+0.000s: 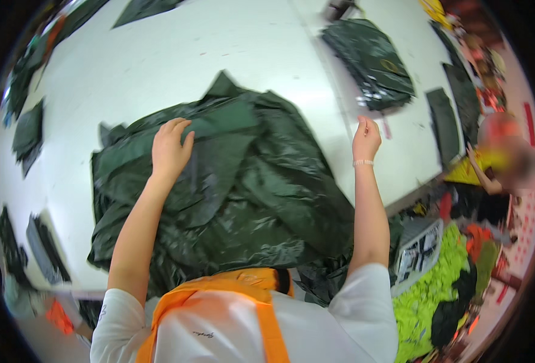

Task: The person folds a dark green jacket on a white table, smoothing and aligning the fabric, then folds it into a compact rectangle. The person places the folded jacket into a white plastic basket and retrieves another jacket to repeat the process.

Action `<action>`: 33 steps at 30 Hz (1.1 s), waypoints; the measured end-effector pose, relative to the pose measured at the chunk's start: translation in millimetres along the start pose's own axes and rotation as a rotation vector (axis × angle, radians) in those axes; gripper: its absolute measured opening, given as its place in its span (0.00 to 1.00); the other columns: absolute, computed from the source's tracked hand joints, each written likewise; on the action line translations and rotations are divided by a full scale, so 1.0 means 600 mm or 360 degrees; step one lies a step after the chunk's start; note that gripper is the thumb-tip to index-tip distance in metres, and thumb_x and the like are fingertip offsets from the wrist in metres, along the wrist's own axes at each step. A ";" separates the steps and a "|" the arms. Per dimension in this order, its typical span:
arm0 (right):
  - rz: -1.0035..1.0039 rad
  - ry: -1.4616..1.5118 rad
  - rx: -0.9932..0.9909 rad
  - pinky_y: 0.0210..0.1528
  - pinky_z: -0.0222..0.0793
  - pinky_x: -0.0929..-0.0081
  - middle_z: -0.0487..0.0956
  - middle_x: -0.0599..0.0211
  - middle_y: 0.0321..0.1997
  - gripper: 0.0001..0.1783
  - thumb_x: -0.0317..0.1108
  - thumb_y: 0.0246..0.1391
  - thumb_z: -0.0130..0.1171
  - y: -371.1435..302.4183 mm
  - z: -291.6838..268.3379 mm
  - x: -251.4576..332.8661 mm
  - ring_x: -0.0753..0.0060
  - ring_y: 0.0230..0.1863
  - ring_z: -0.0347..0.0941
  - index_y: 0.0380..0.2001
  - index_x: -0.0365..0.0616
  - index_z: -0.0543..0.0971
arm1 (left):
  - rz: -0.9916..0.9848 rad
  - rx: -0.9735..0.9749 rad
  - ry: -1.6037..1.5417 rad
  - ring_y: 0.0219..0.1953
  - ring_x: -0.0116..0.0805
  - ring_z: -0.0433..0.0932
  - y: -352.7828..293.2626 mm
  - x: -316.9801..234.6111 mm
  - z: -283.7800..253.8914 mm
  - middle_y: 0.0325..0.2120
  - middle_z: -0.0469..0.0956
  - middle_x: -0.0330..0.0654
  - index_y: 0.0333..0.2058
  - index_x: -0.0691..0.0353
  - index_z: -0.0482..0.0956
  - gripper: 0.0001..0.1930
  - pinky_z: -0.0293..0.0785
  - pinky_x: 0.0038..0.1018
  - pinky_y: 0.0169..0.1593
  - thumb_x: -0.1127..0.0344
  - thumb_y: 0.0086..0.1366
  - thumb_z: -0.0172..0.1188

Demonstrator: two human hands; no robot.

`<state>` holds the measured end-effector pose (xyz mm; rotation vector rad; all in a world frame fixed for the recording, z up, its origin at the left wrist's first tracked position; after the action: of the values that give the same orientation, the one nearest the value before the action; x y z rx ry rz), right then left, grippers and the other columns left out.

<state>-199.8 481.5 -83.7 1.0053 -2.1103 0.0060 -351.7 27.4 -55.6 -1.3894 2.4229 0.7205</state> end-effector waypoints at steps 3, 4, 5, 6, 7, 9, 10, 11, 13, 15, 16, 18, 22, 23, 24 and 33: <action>0.0087 -0.0683 -0.0156 0.52 0.66 0.68 0.74 0.51 0.51 0.15 0.32 0.57 0.51 0.080 -0.043 -0.258 0.56 0.50 0.71 0.45 0.38 0.77 | 0.0076 0.0070 -0.0117 0.47 0.46 0.73 0.069 -0.057 0.089 0.43 0.76 0.45 0.42 0.64 0.77 0.15 0.69 0.36 0.50 0.65 0.57 0.59; 0.0081 -0.0899 -0.0150 0.54 0.65 0.66 0.73 0.49 0.53 0.16 0.31 0.56 0.51 0.096 -0.042 -0.304 0.54 0.52 0.69 0.47 0.38 0.75 | 0.0063 0.0095 -0.0104 0.47 0.46 0.73 0.082 -0.065 0.113 0.43 0.76 0.45 0.43 0.64 0.77 0.16 0.68 0.36 0.50 0.64 0.57 0.59; 0.0071 -0.0794 -0.0163 0.54 0.64 0.64 0.72 0.48 0.53 0.17 0.31 0.55 0.52 0.112 -0.040 -0.320 0.53 0.53 0.68 0.48 0.38 0.74 | 0.0061 0.0105 -0.0061 0.48 0.45 0.73 0.093 -0.065 0.138 0.43 0.76 0.45 0.45 0.64 0.76 0.19 0.68 0.36 0.50 0.61 0.57 0.59; 0.0063 -0.0678 -0.0164 0.55 0.63 0.62 0.71 0.47 0.53 0.18 0.30 0.55 0.52 0.116 -0.028 -0.326 0.52 0.53 0.67 0.49 0.37 0.73 | 0.0004 0.0130 0.0000 0.48 0.45 0.73 0.099 -0.059 0.155 0.44 0.76 0.45 0.45 0.64 0.76 0.20 0.68 0.37 0.50 0.60 0.56 0.60; 0.0076 -0.0675 -0.0114 0.55 0.62 0.60 0.71 0.47 0.52 0.18 0.30 0.55 0.52 0.120 -0.016 -0.334 0.50 0.53 0.67 0.49 0.36 0.73 | -0.0055 0.0154 0.0057 0.48 0.45 0.73 0.104 -0.057 0.173 0.44 0.76 0.45 0.45 0.63 0.76 0.21 0.68 0.37 0.50 0.58 0.56 0.61; 0.0102 -0.0773 0.0061 0.55 0.62 0.57 0.71 0.46 0.49 0.18 0.30 0.54 0.52 0.131 0.000 -0.304 0.48 0.51 0.66 0.49 0.35 0.72 | -0.0160 0.0185 0.0201 0.47 0.44 0.72 0.112 -0.044 0.195 0.43 0.75 0.44 0.46 0.62 0.76 0.23 0.67 0.38 0.48 0.55 0.53 0.63; 0.0124 -0.0867 0.0189 0.54 0.62 0.56 0.71 0.46 0.47 0.18 0.30 0.54 0.51 0.122 0.013 -0.277 0.47 0.49 0.67 0.48 0.34 0.72 | -0.0214 0.0171 0.0262 0.46 0.43 0.73 0.117 -0.045 0.195 0.42 0.75 0.43 0.45 0.60 0.77 0.24 0.66 0.39 0.48 0.53 0.52 0.64; 0.0084 -0.0964 0.0167 0.53 0.62 0.56 0.71 0.46 0.45 0.19 0.29 0.54 0.52 0.107 0.007 -0.269 0.45 0.47 0.67 0.49 0.34 0.71 | -0.0224 0.0198 0.0256 0.45 0.42 0.73 0.122 -0.049 0.204 0.41 0.76 0.42 0.45 0.58 0.77 0.23 0.64 0.38 0.49 0.53 0.52 0.64; 0.0017 -0.0994 0.0138 0.52 0.62 0.57 0.70 0.45 0.43 0.19 0.27 0.54 0.51 0.074 0.009 -0.256 0.44 0.45 0.66 0.50 0.35 0.69 | -0.0338 0.0311 0.0196 0.45 0.40 0.73 0.133 -0.035 0.220 0.39 0.77 0.40 0.42 0.56 0.79 0.21 0.62 0.37 0.50 0.52 0.51 0.65; -0.0009 -0.0767 0.0086 0.52 0.63 0.61 0.70 0.47 0.43 0.18 0.26 0.55 0.50 0.039 0.007 -0.222 0.48 0.45 0.67 0.51 0.36 0.68 | -0.0488 0.0339 -0.0046 0.43 0.38 0.75 0.135 -0.010 0.234 0.36 0.79 0.39 0.37 0.56 0.82 0.17 0.58 0.36 0.51 0.52 0.52 0.65; -0.0002 -0.0605 0.0057 0.51 0.64 0.63 0.70 0.49 0.43 0.18 0.26 0.56 0.50 0.018 0.007 -0.199 0.51 0.45 0.68 0.50 0.35 0.68 | -0.0530 0.0355 -0.0106 0.40 0.38 0.77 0.136 -0.004 0.237 0.34 0.80 0.40 0.37 0.57 0.83 0.17 0.63 0.34 0.48 0.53 0.52 0.65; 0.0038 -0.0126 0.0159 0.49 0.66 0.68 0.70 0.53 0.43 0.16 0.27 0.58 0.49 -0.006 0.036 -0.109 0.59 0.44 0.69 0.50 0.36 0.68 | -0.0681 0.0457 -0.0428 0.39 0.39 0.77 0.136 0.006 0.241 0.32 0.80 0.41 0.35 0.57 0.83 0.14 0.59 0.35 0.49 0.55 0.53 0.64; -0.0378 0.0506 0.0591 0.40 0.71 0.78 0.73 0.61 0.42 0.13 0.30 0.55 0.59 -0.053 0.126 0.192 0.69 0.40 0.73 0.43 0.38 0.72 | -0.0573 0.0313 -0.0653 0.32 0.31 0.79 0.146 0.007 0.241 0.30 0.82 0.42 0.38 0.62 0.82 0.16 0.73 0.26 0.38 0.59 0.53 0.65; -0.0437 0.0430 0.0671 0.38 0.72 0.76 0.73 0.60 0.40 0.12 0.30 0.53 0.60 -0.058 0.156 0.233 0.67 0.38 0.74 0.40 0.39 0.73 | -0.0611 0.0348 -0.0783 0.32 0.29 0.79 0.146 0.010 0.245 0.30 0.82 0.42 0.38 0.64 0.82 0.15 0.73 0.25 0.38 0.61 0.54 0.65; -0.0536 0.0524 0.0666 0.37 0.73 0.75 0.72 0.59 0.39 0.12 0.30 0.52 0.60 -0.061 0.182 0.267 0.65 0.38 0.75 0.40 0.40 0.73 | -0.0650 0.0383 -0.0910 0.32 0.27 0.78 0.145 0.012 0.249 0.30 0.82 0.42 0.38 0.66 0.82 0.15 0.73 0.23 0.38 0.63 0.54 0.65; -0.0585 0.0633 0.0758 0.35 0.73 0.74 0.72 0.60 0.38 0.12 0.28 0.51 0.61 -0.070 0.295 0.315 0.63 0.33 0.75 0.38 0.39 0.73 | -0.0821 0.0563 -0.1455 0.28 0.24 0.76 0.143 0.002 0.240 0.26 0.81 0.41 0.35 0.68 0.82 0.13 0.72 0.22 0.34 0.66 0.54 0.64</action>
<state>-358.8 273.3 -96.6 1.5189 -1.5664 0.5040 -429.6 139.7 -152.9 -1.1105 1.3324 0.5695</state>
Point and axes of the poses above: each hand's wrist, its own y-axis towards the middle knuckle, its own z-axis out of the palm, x = y × z, the point moved 8 cm from there along y, towards the middle knuckle
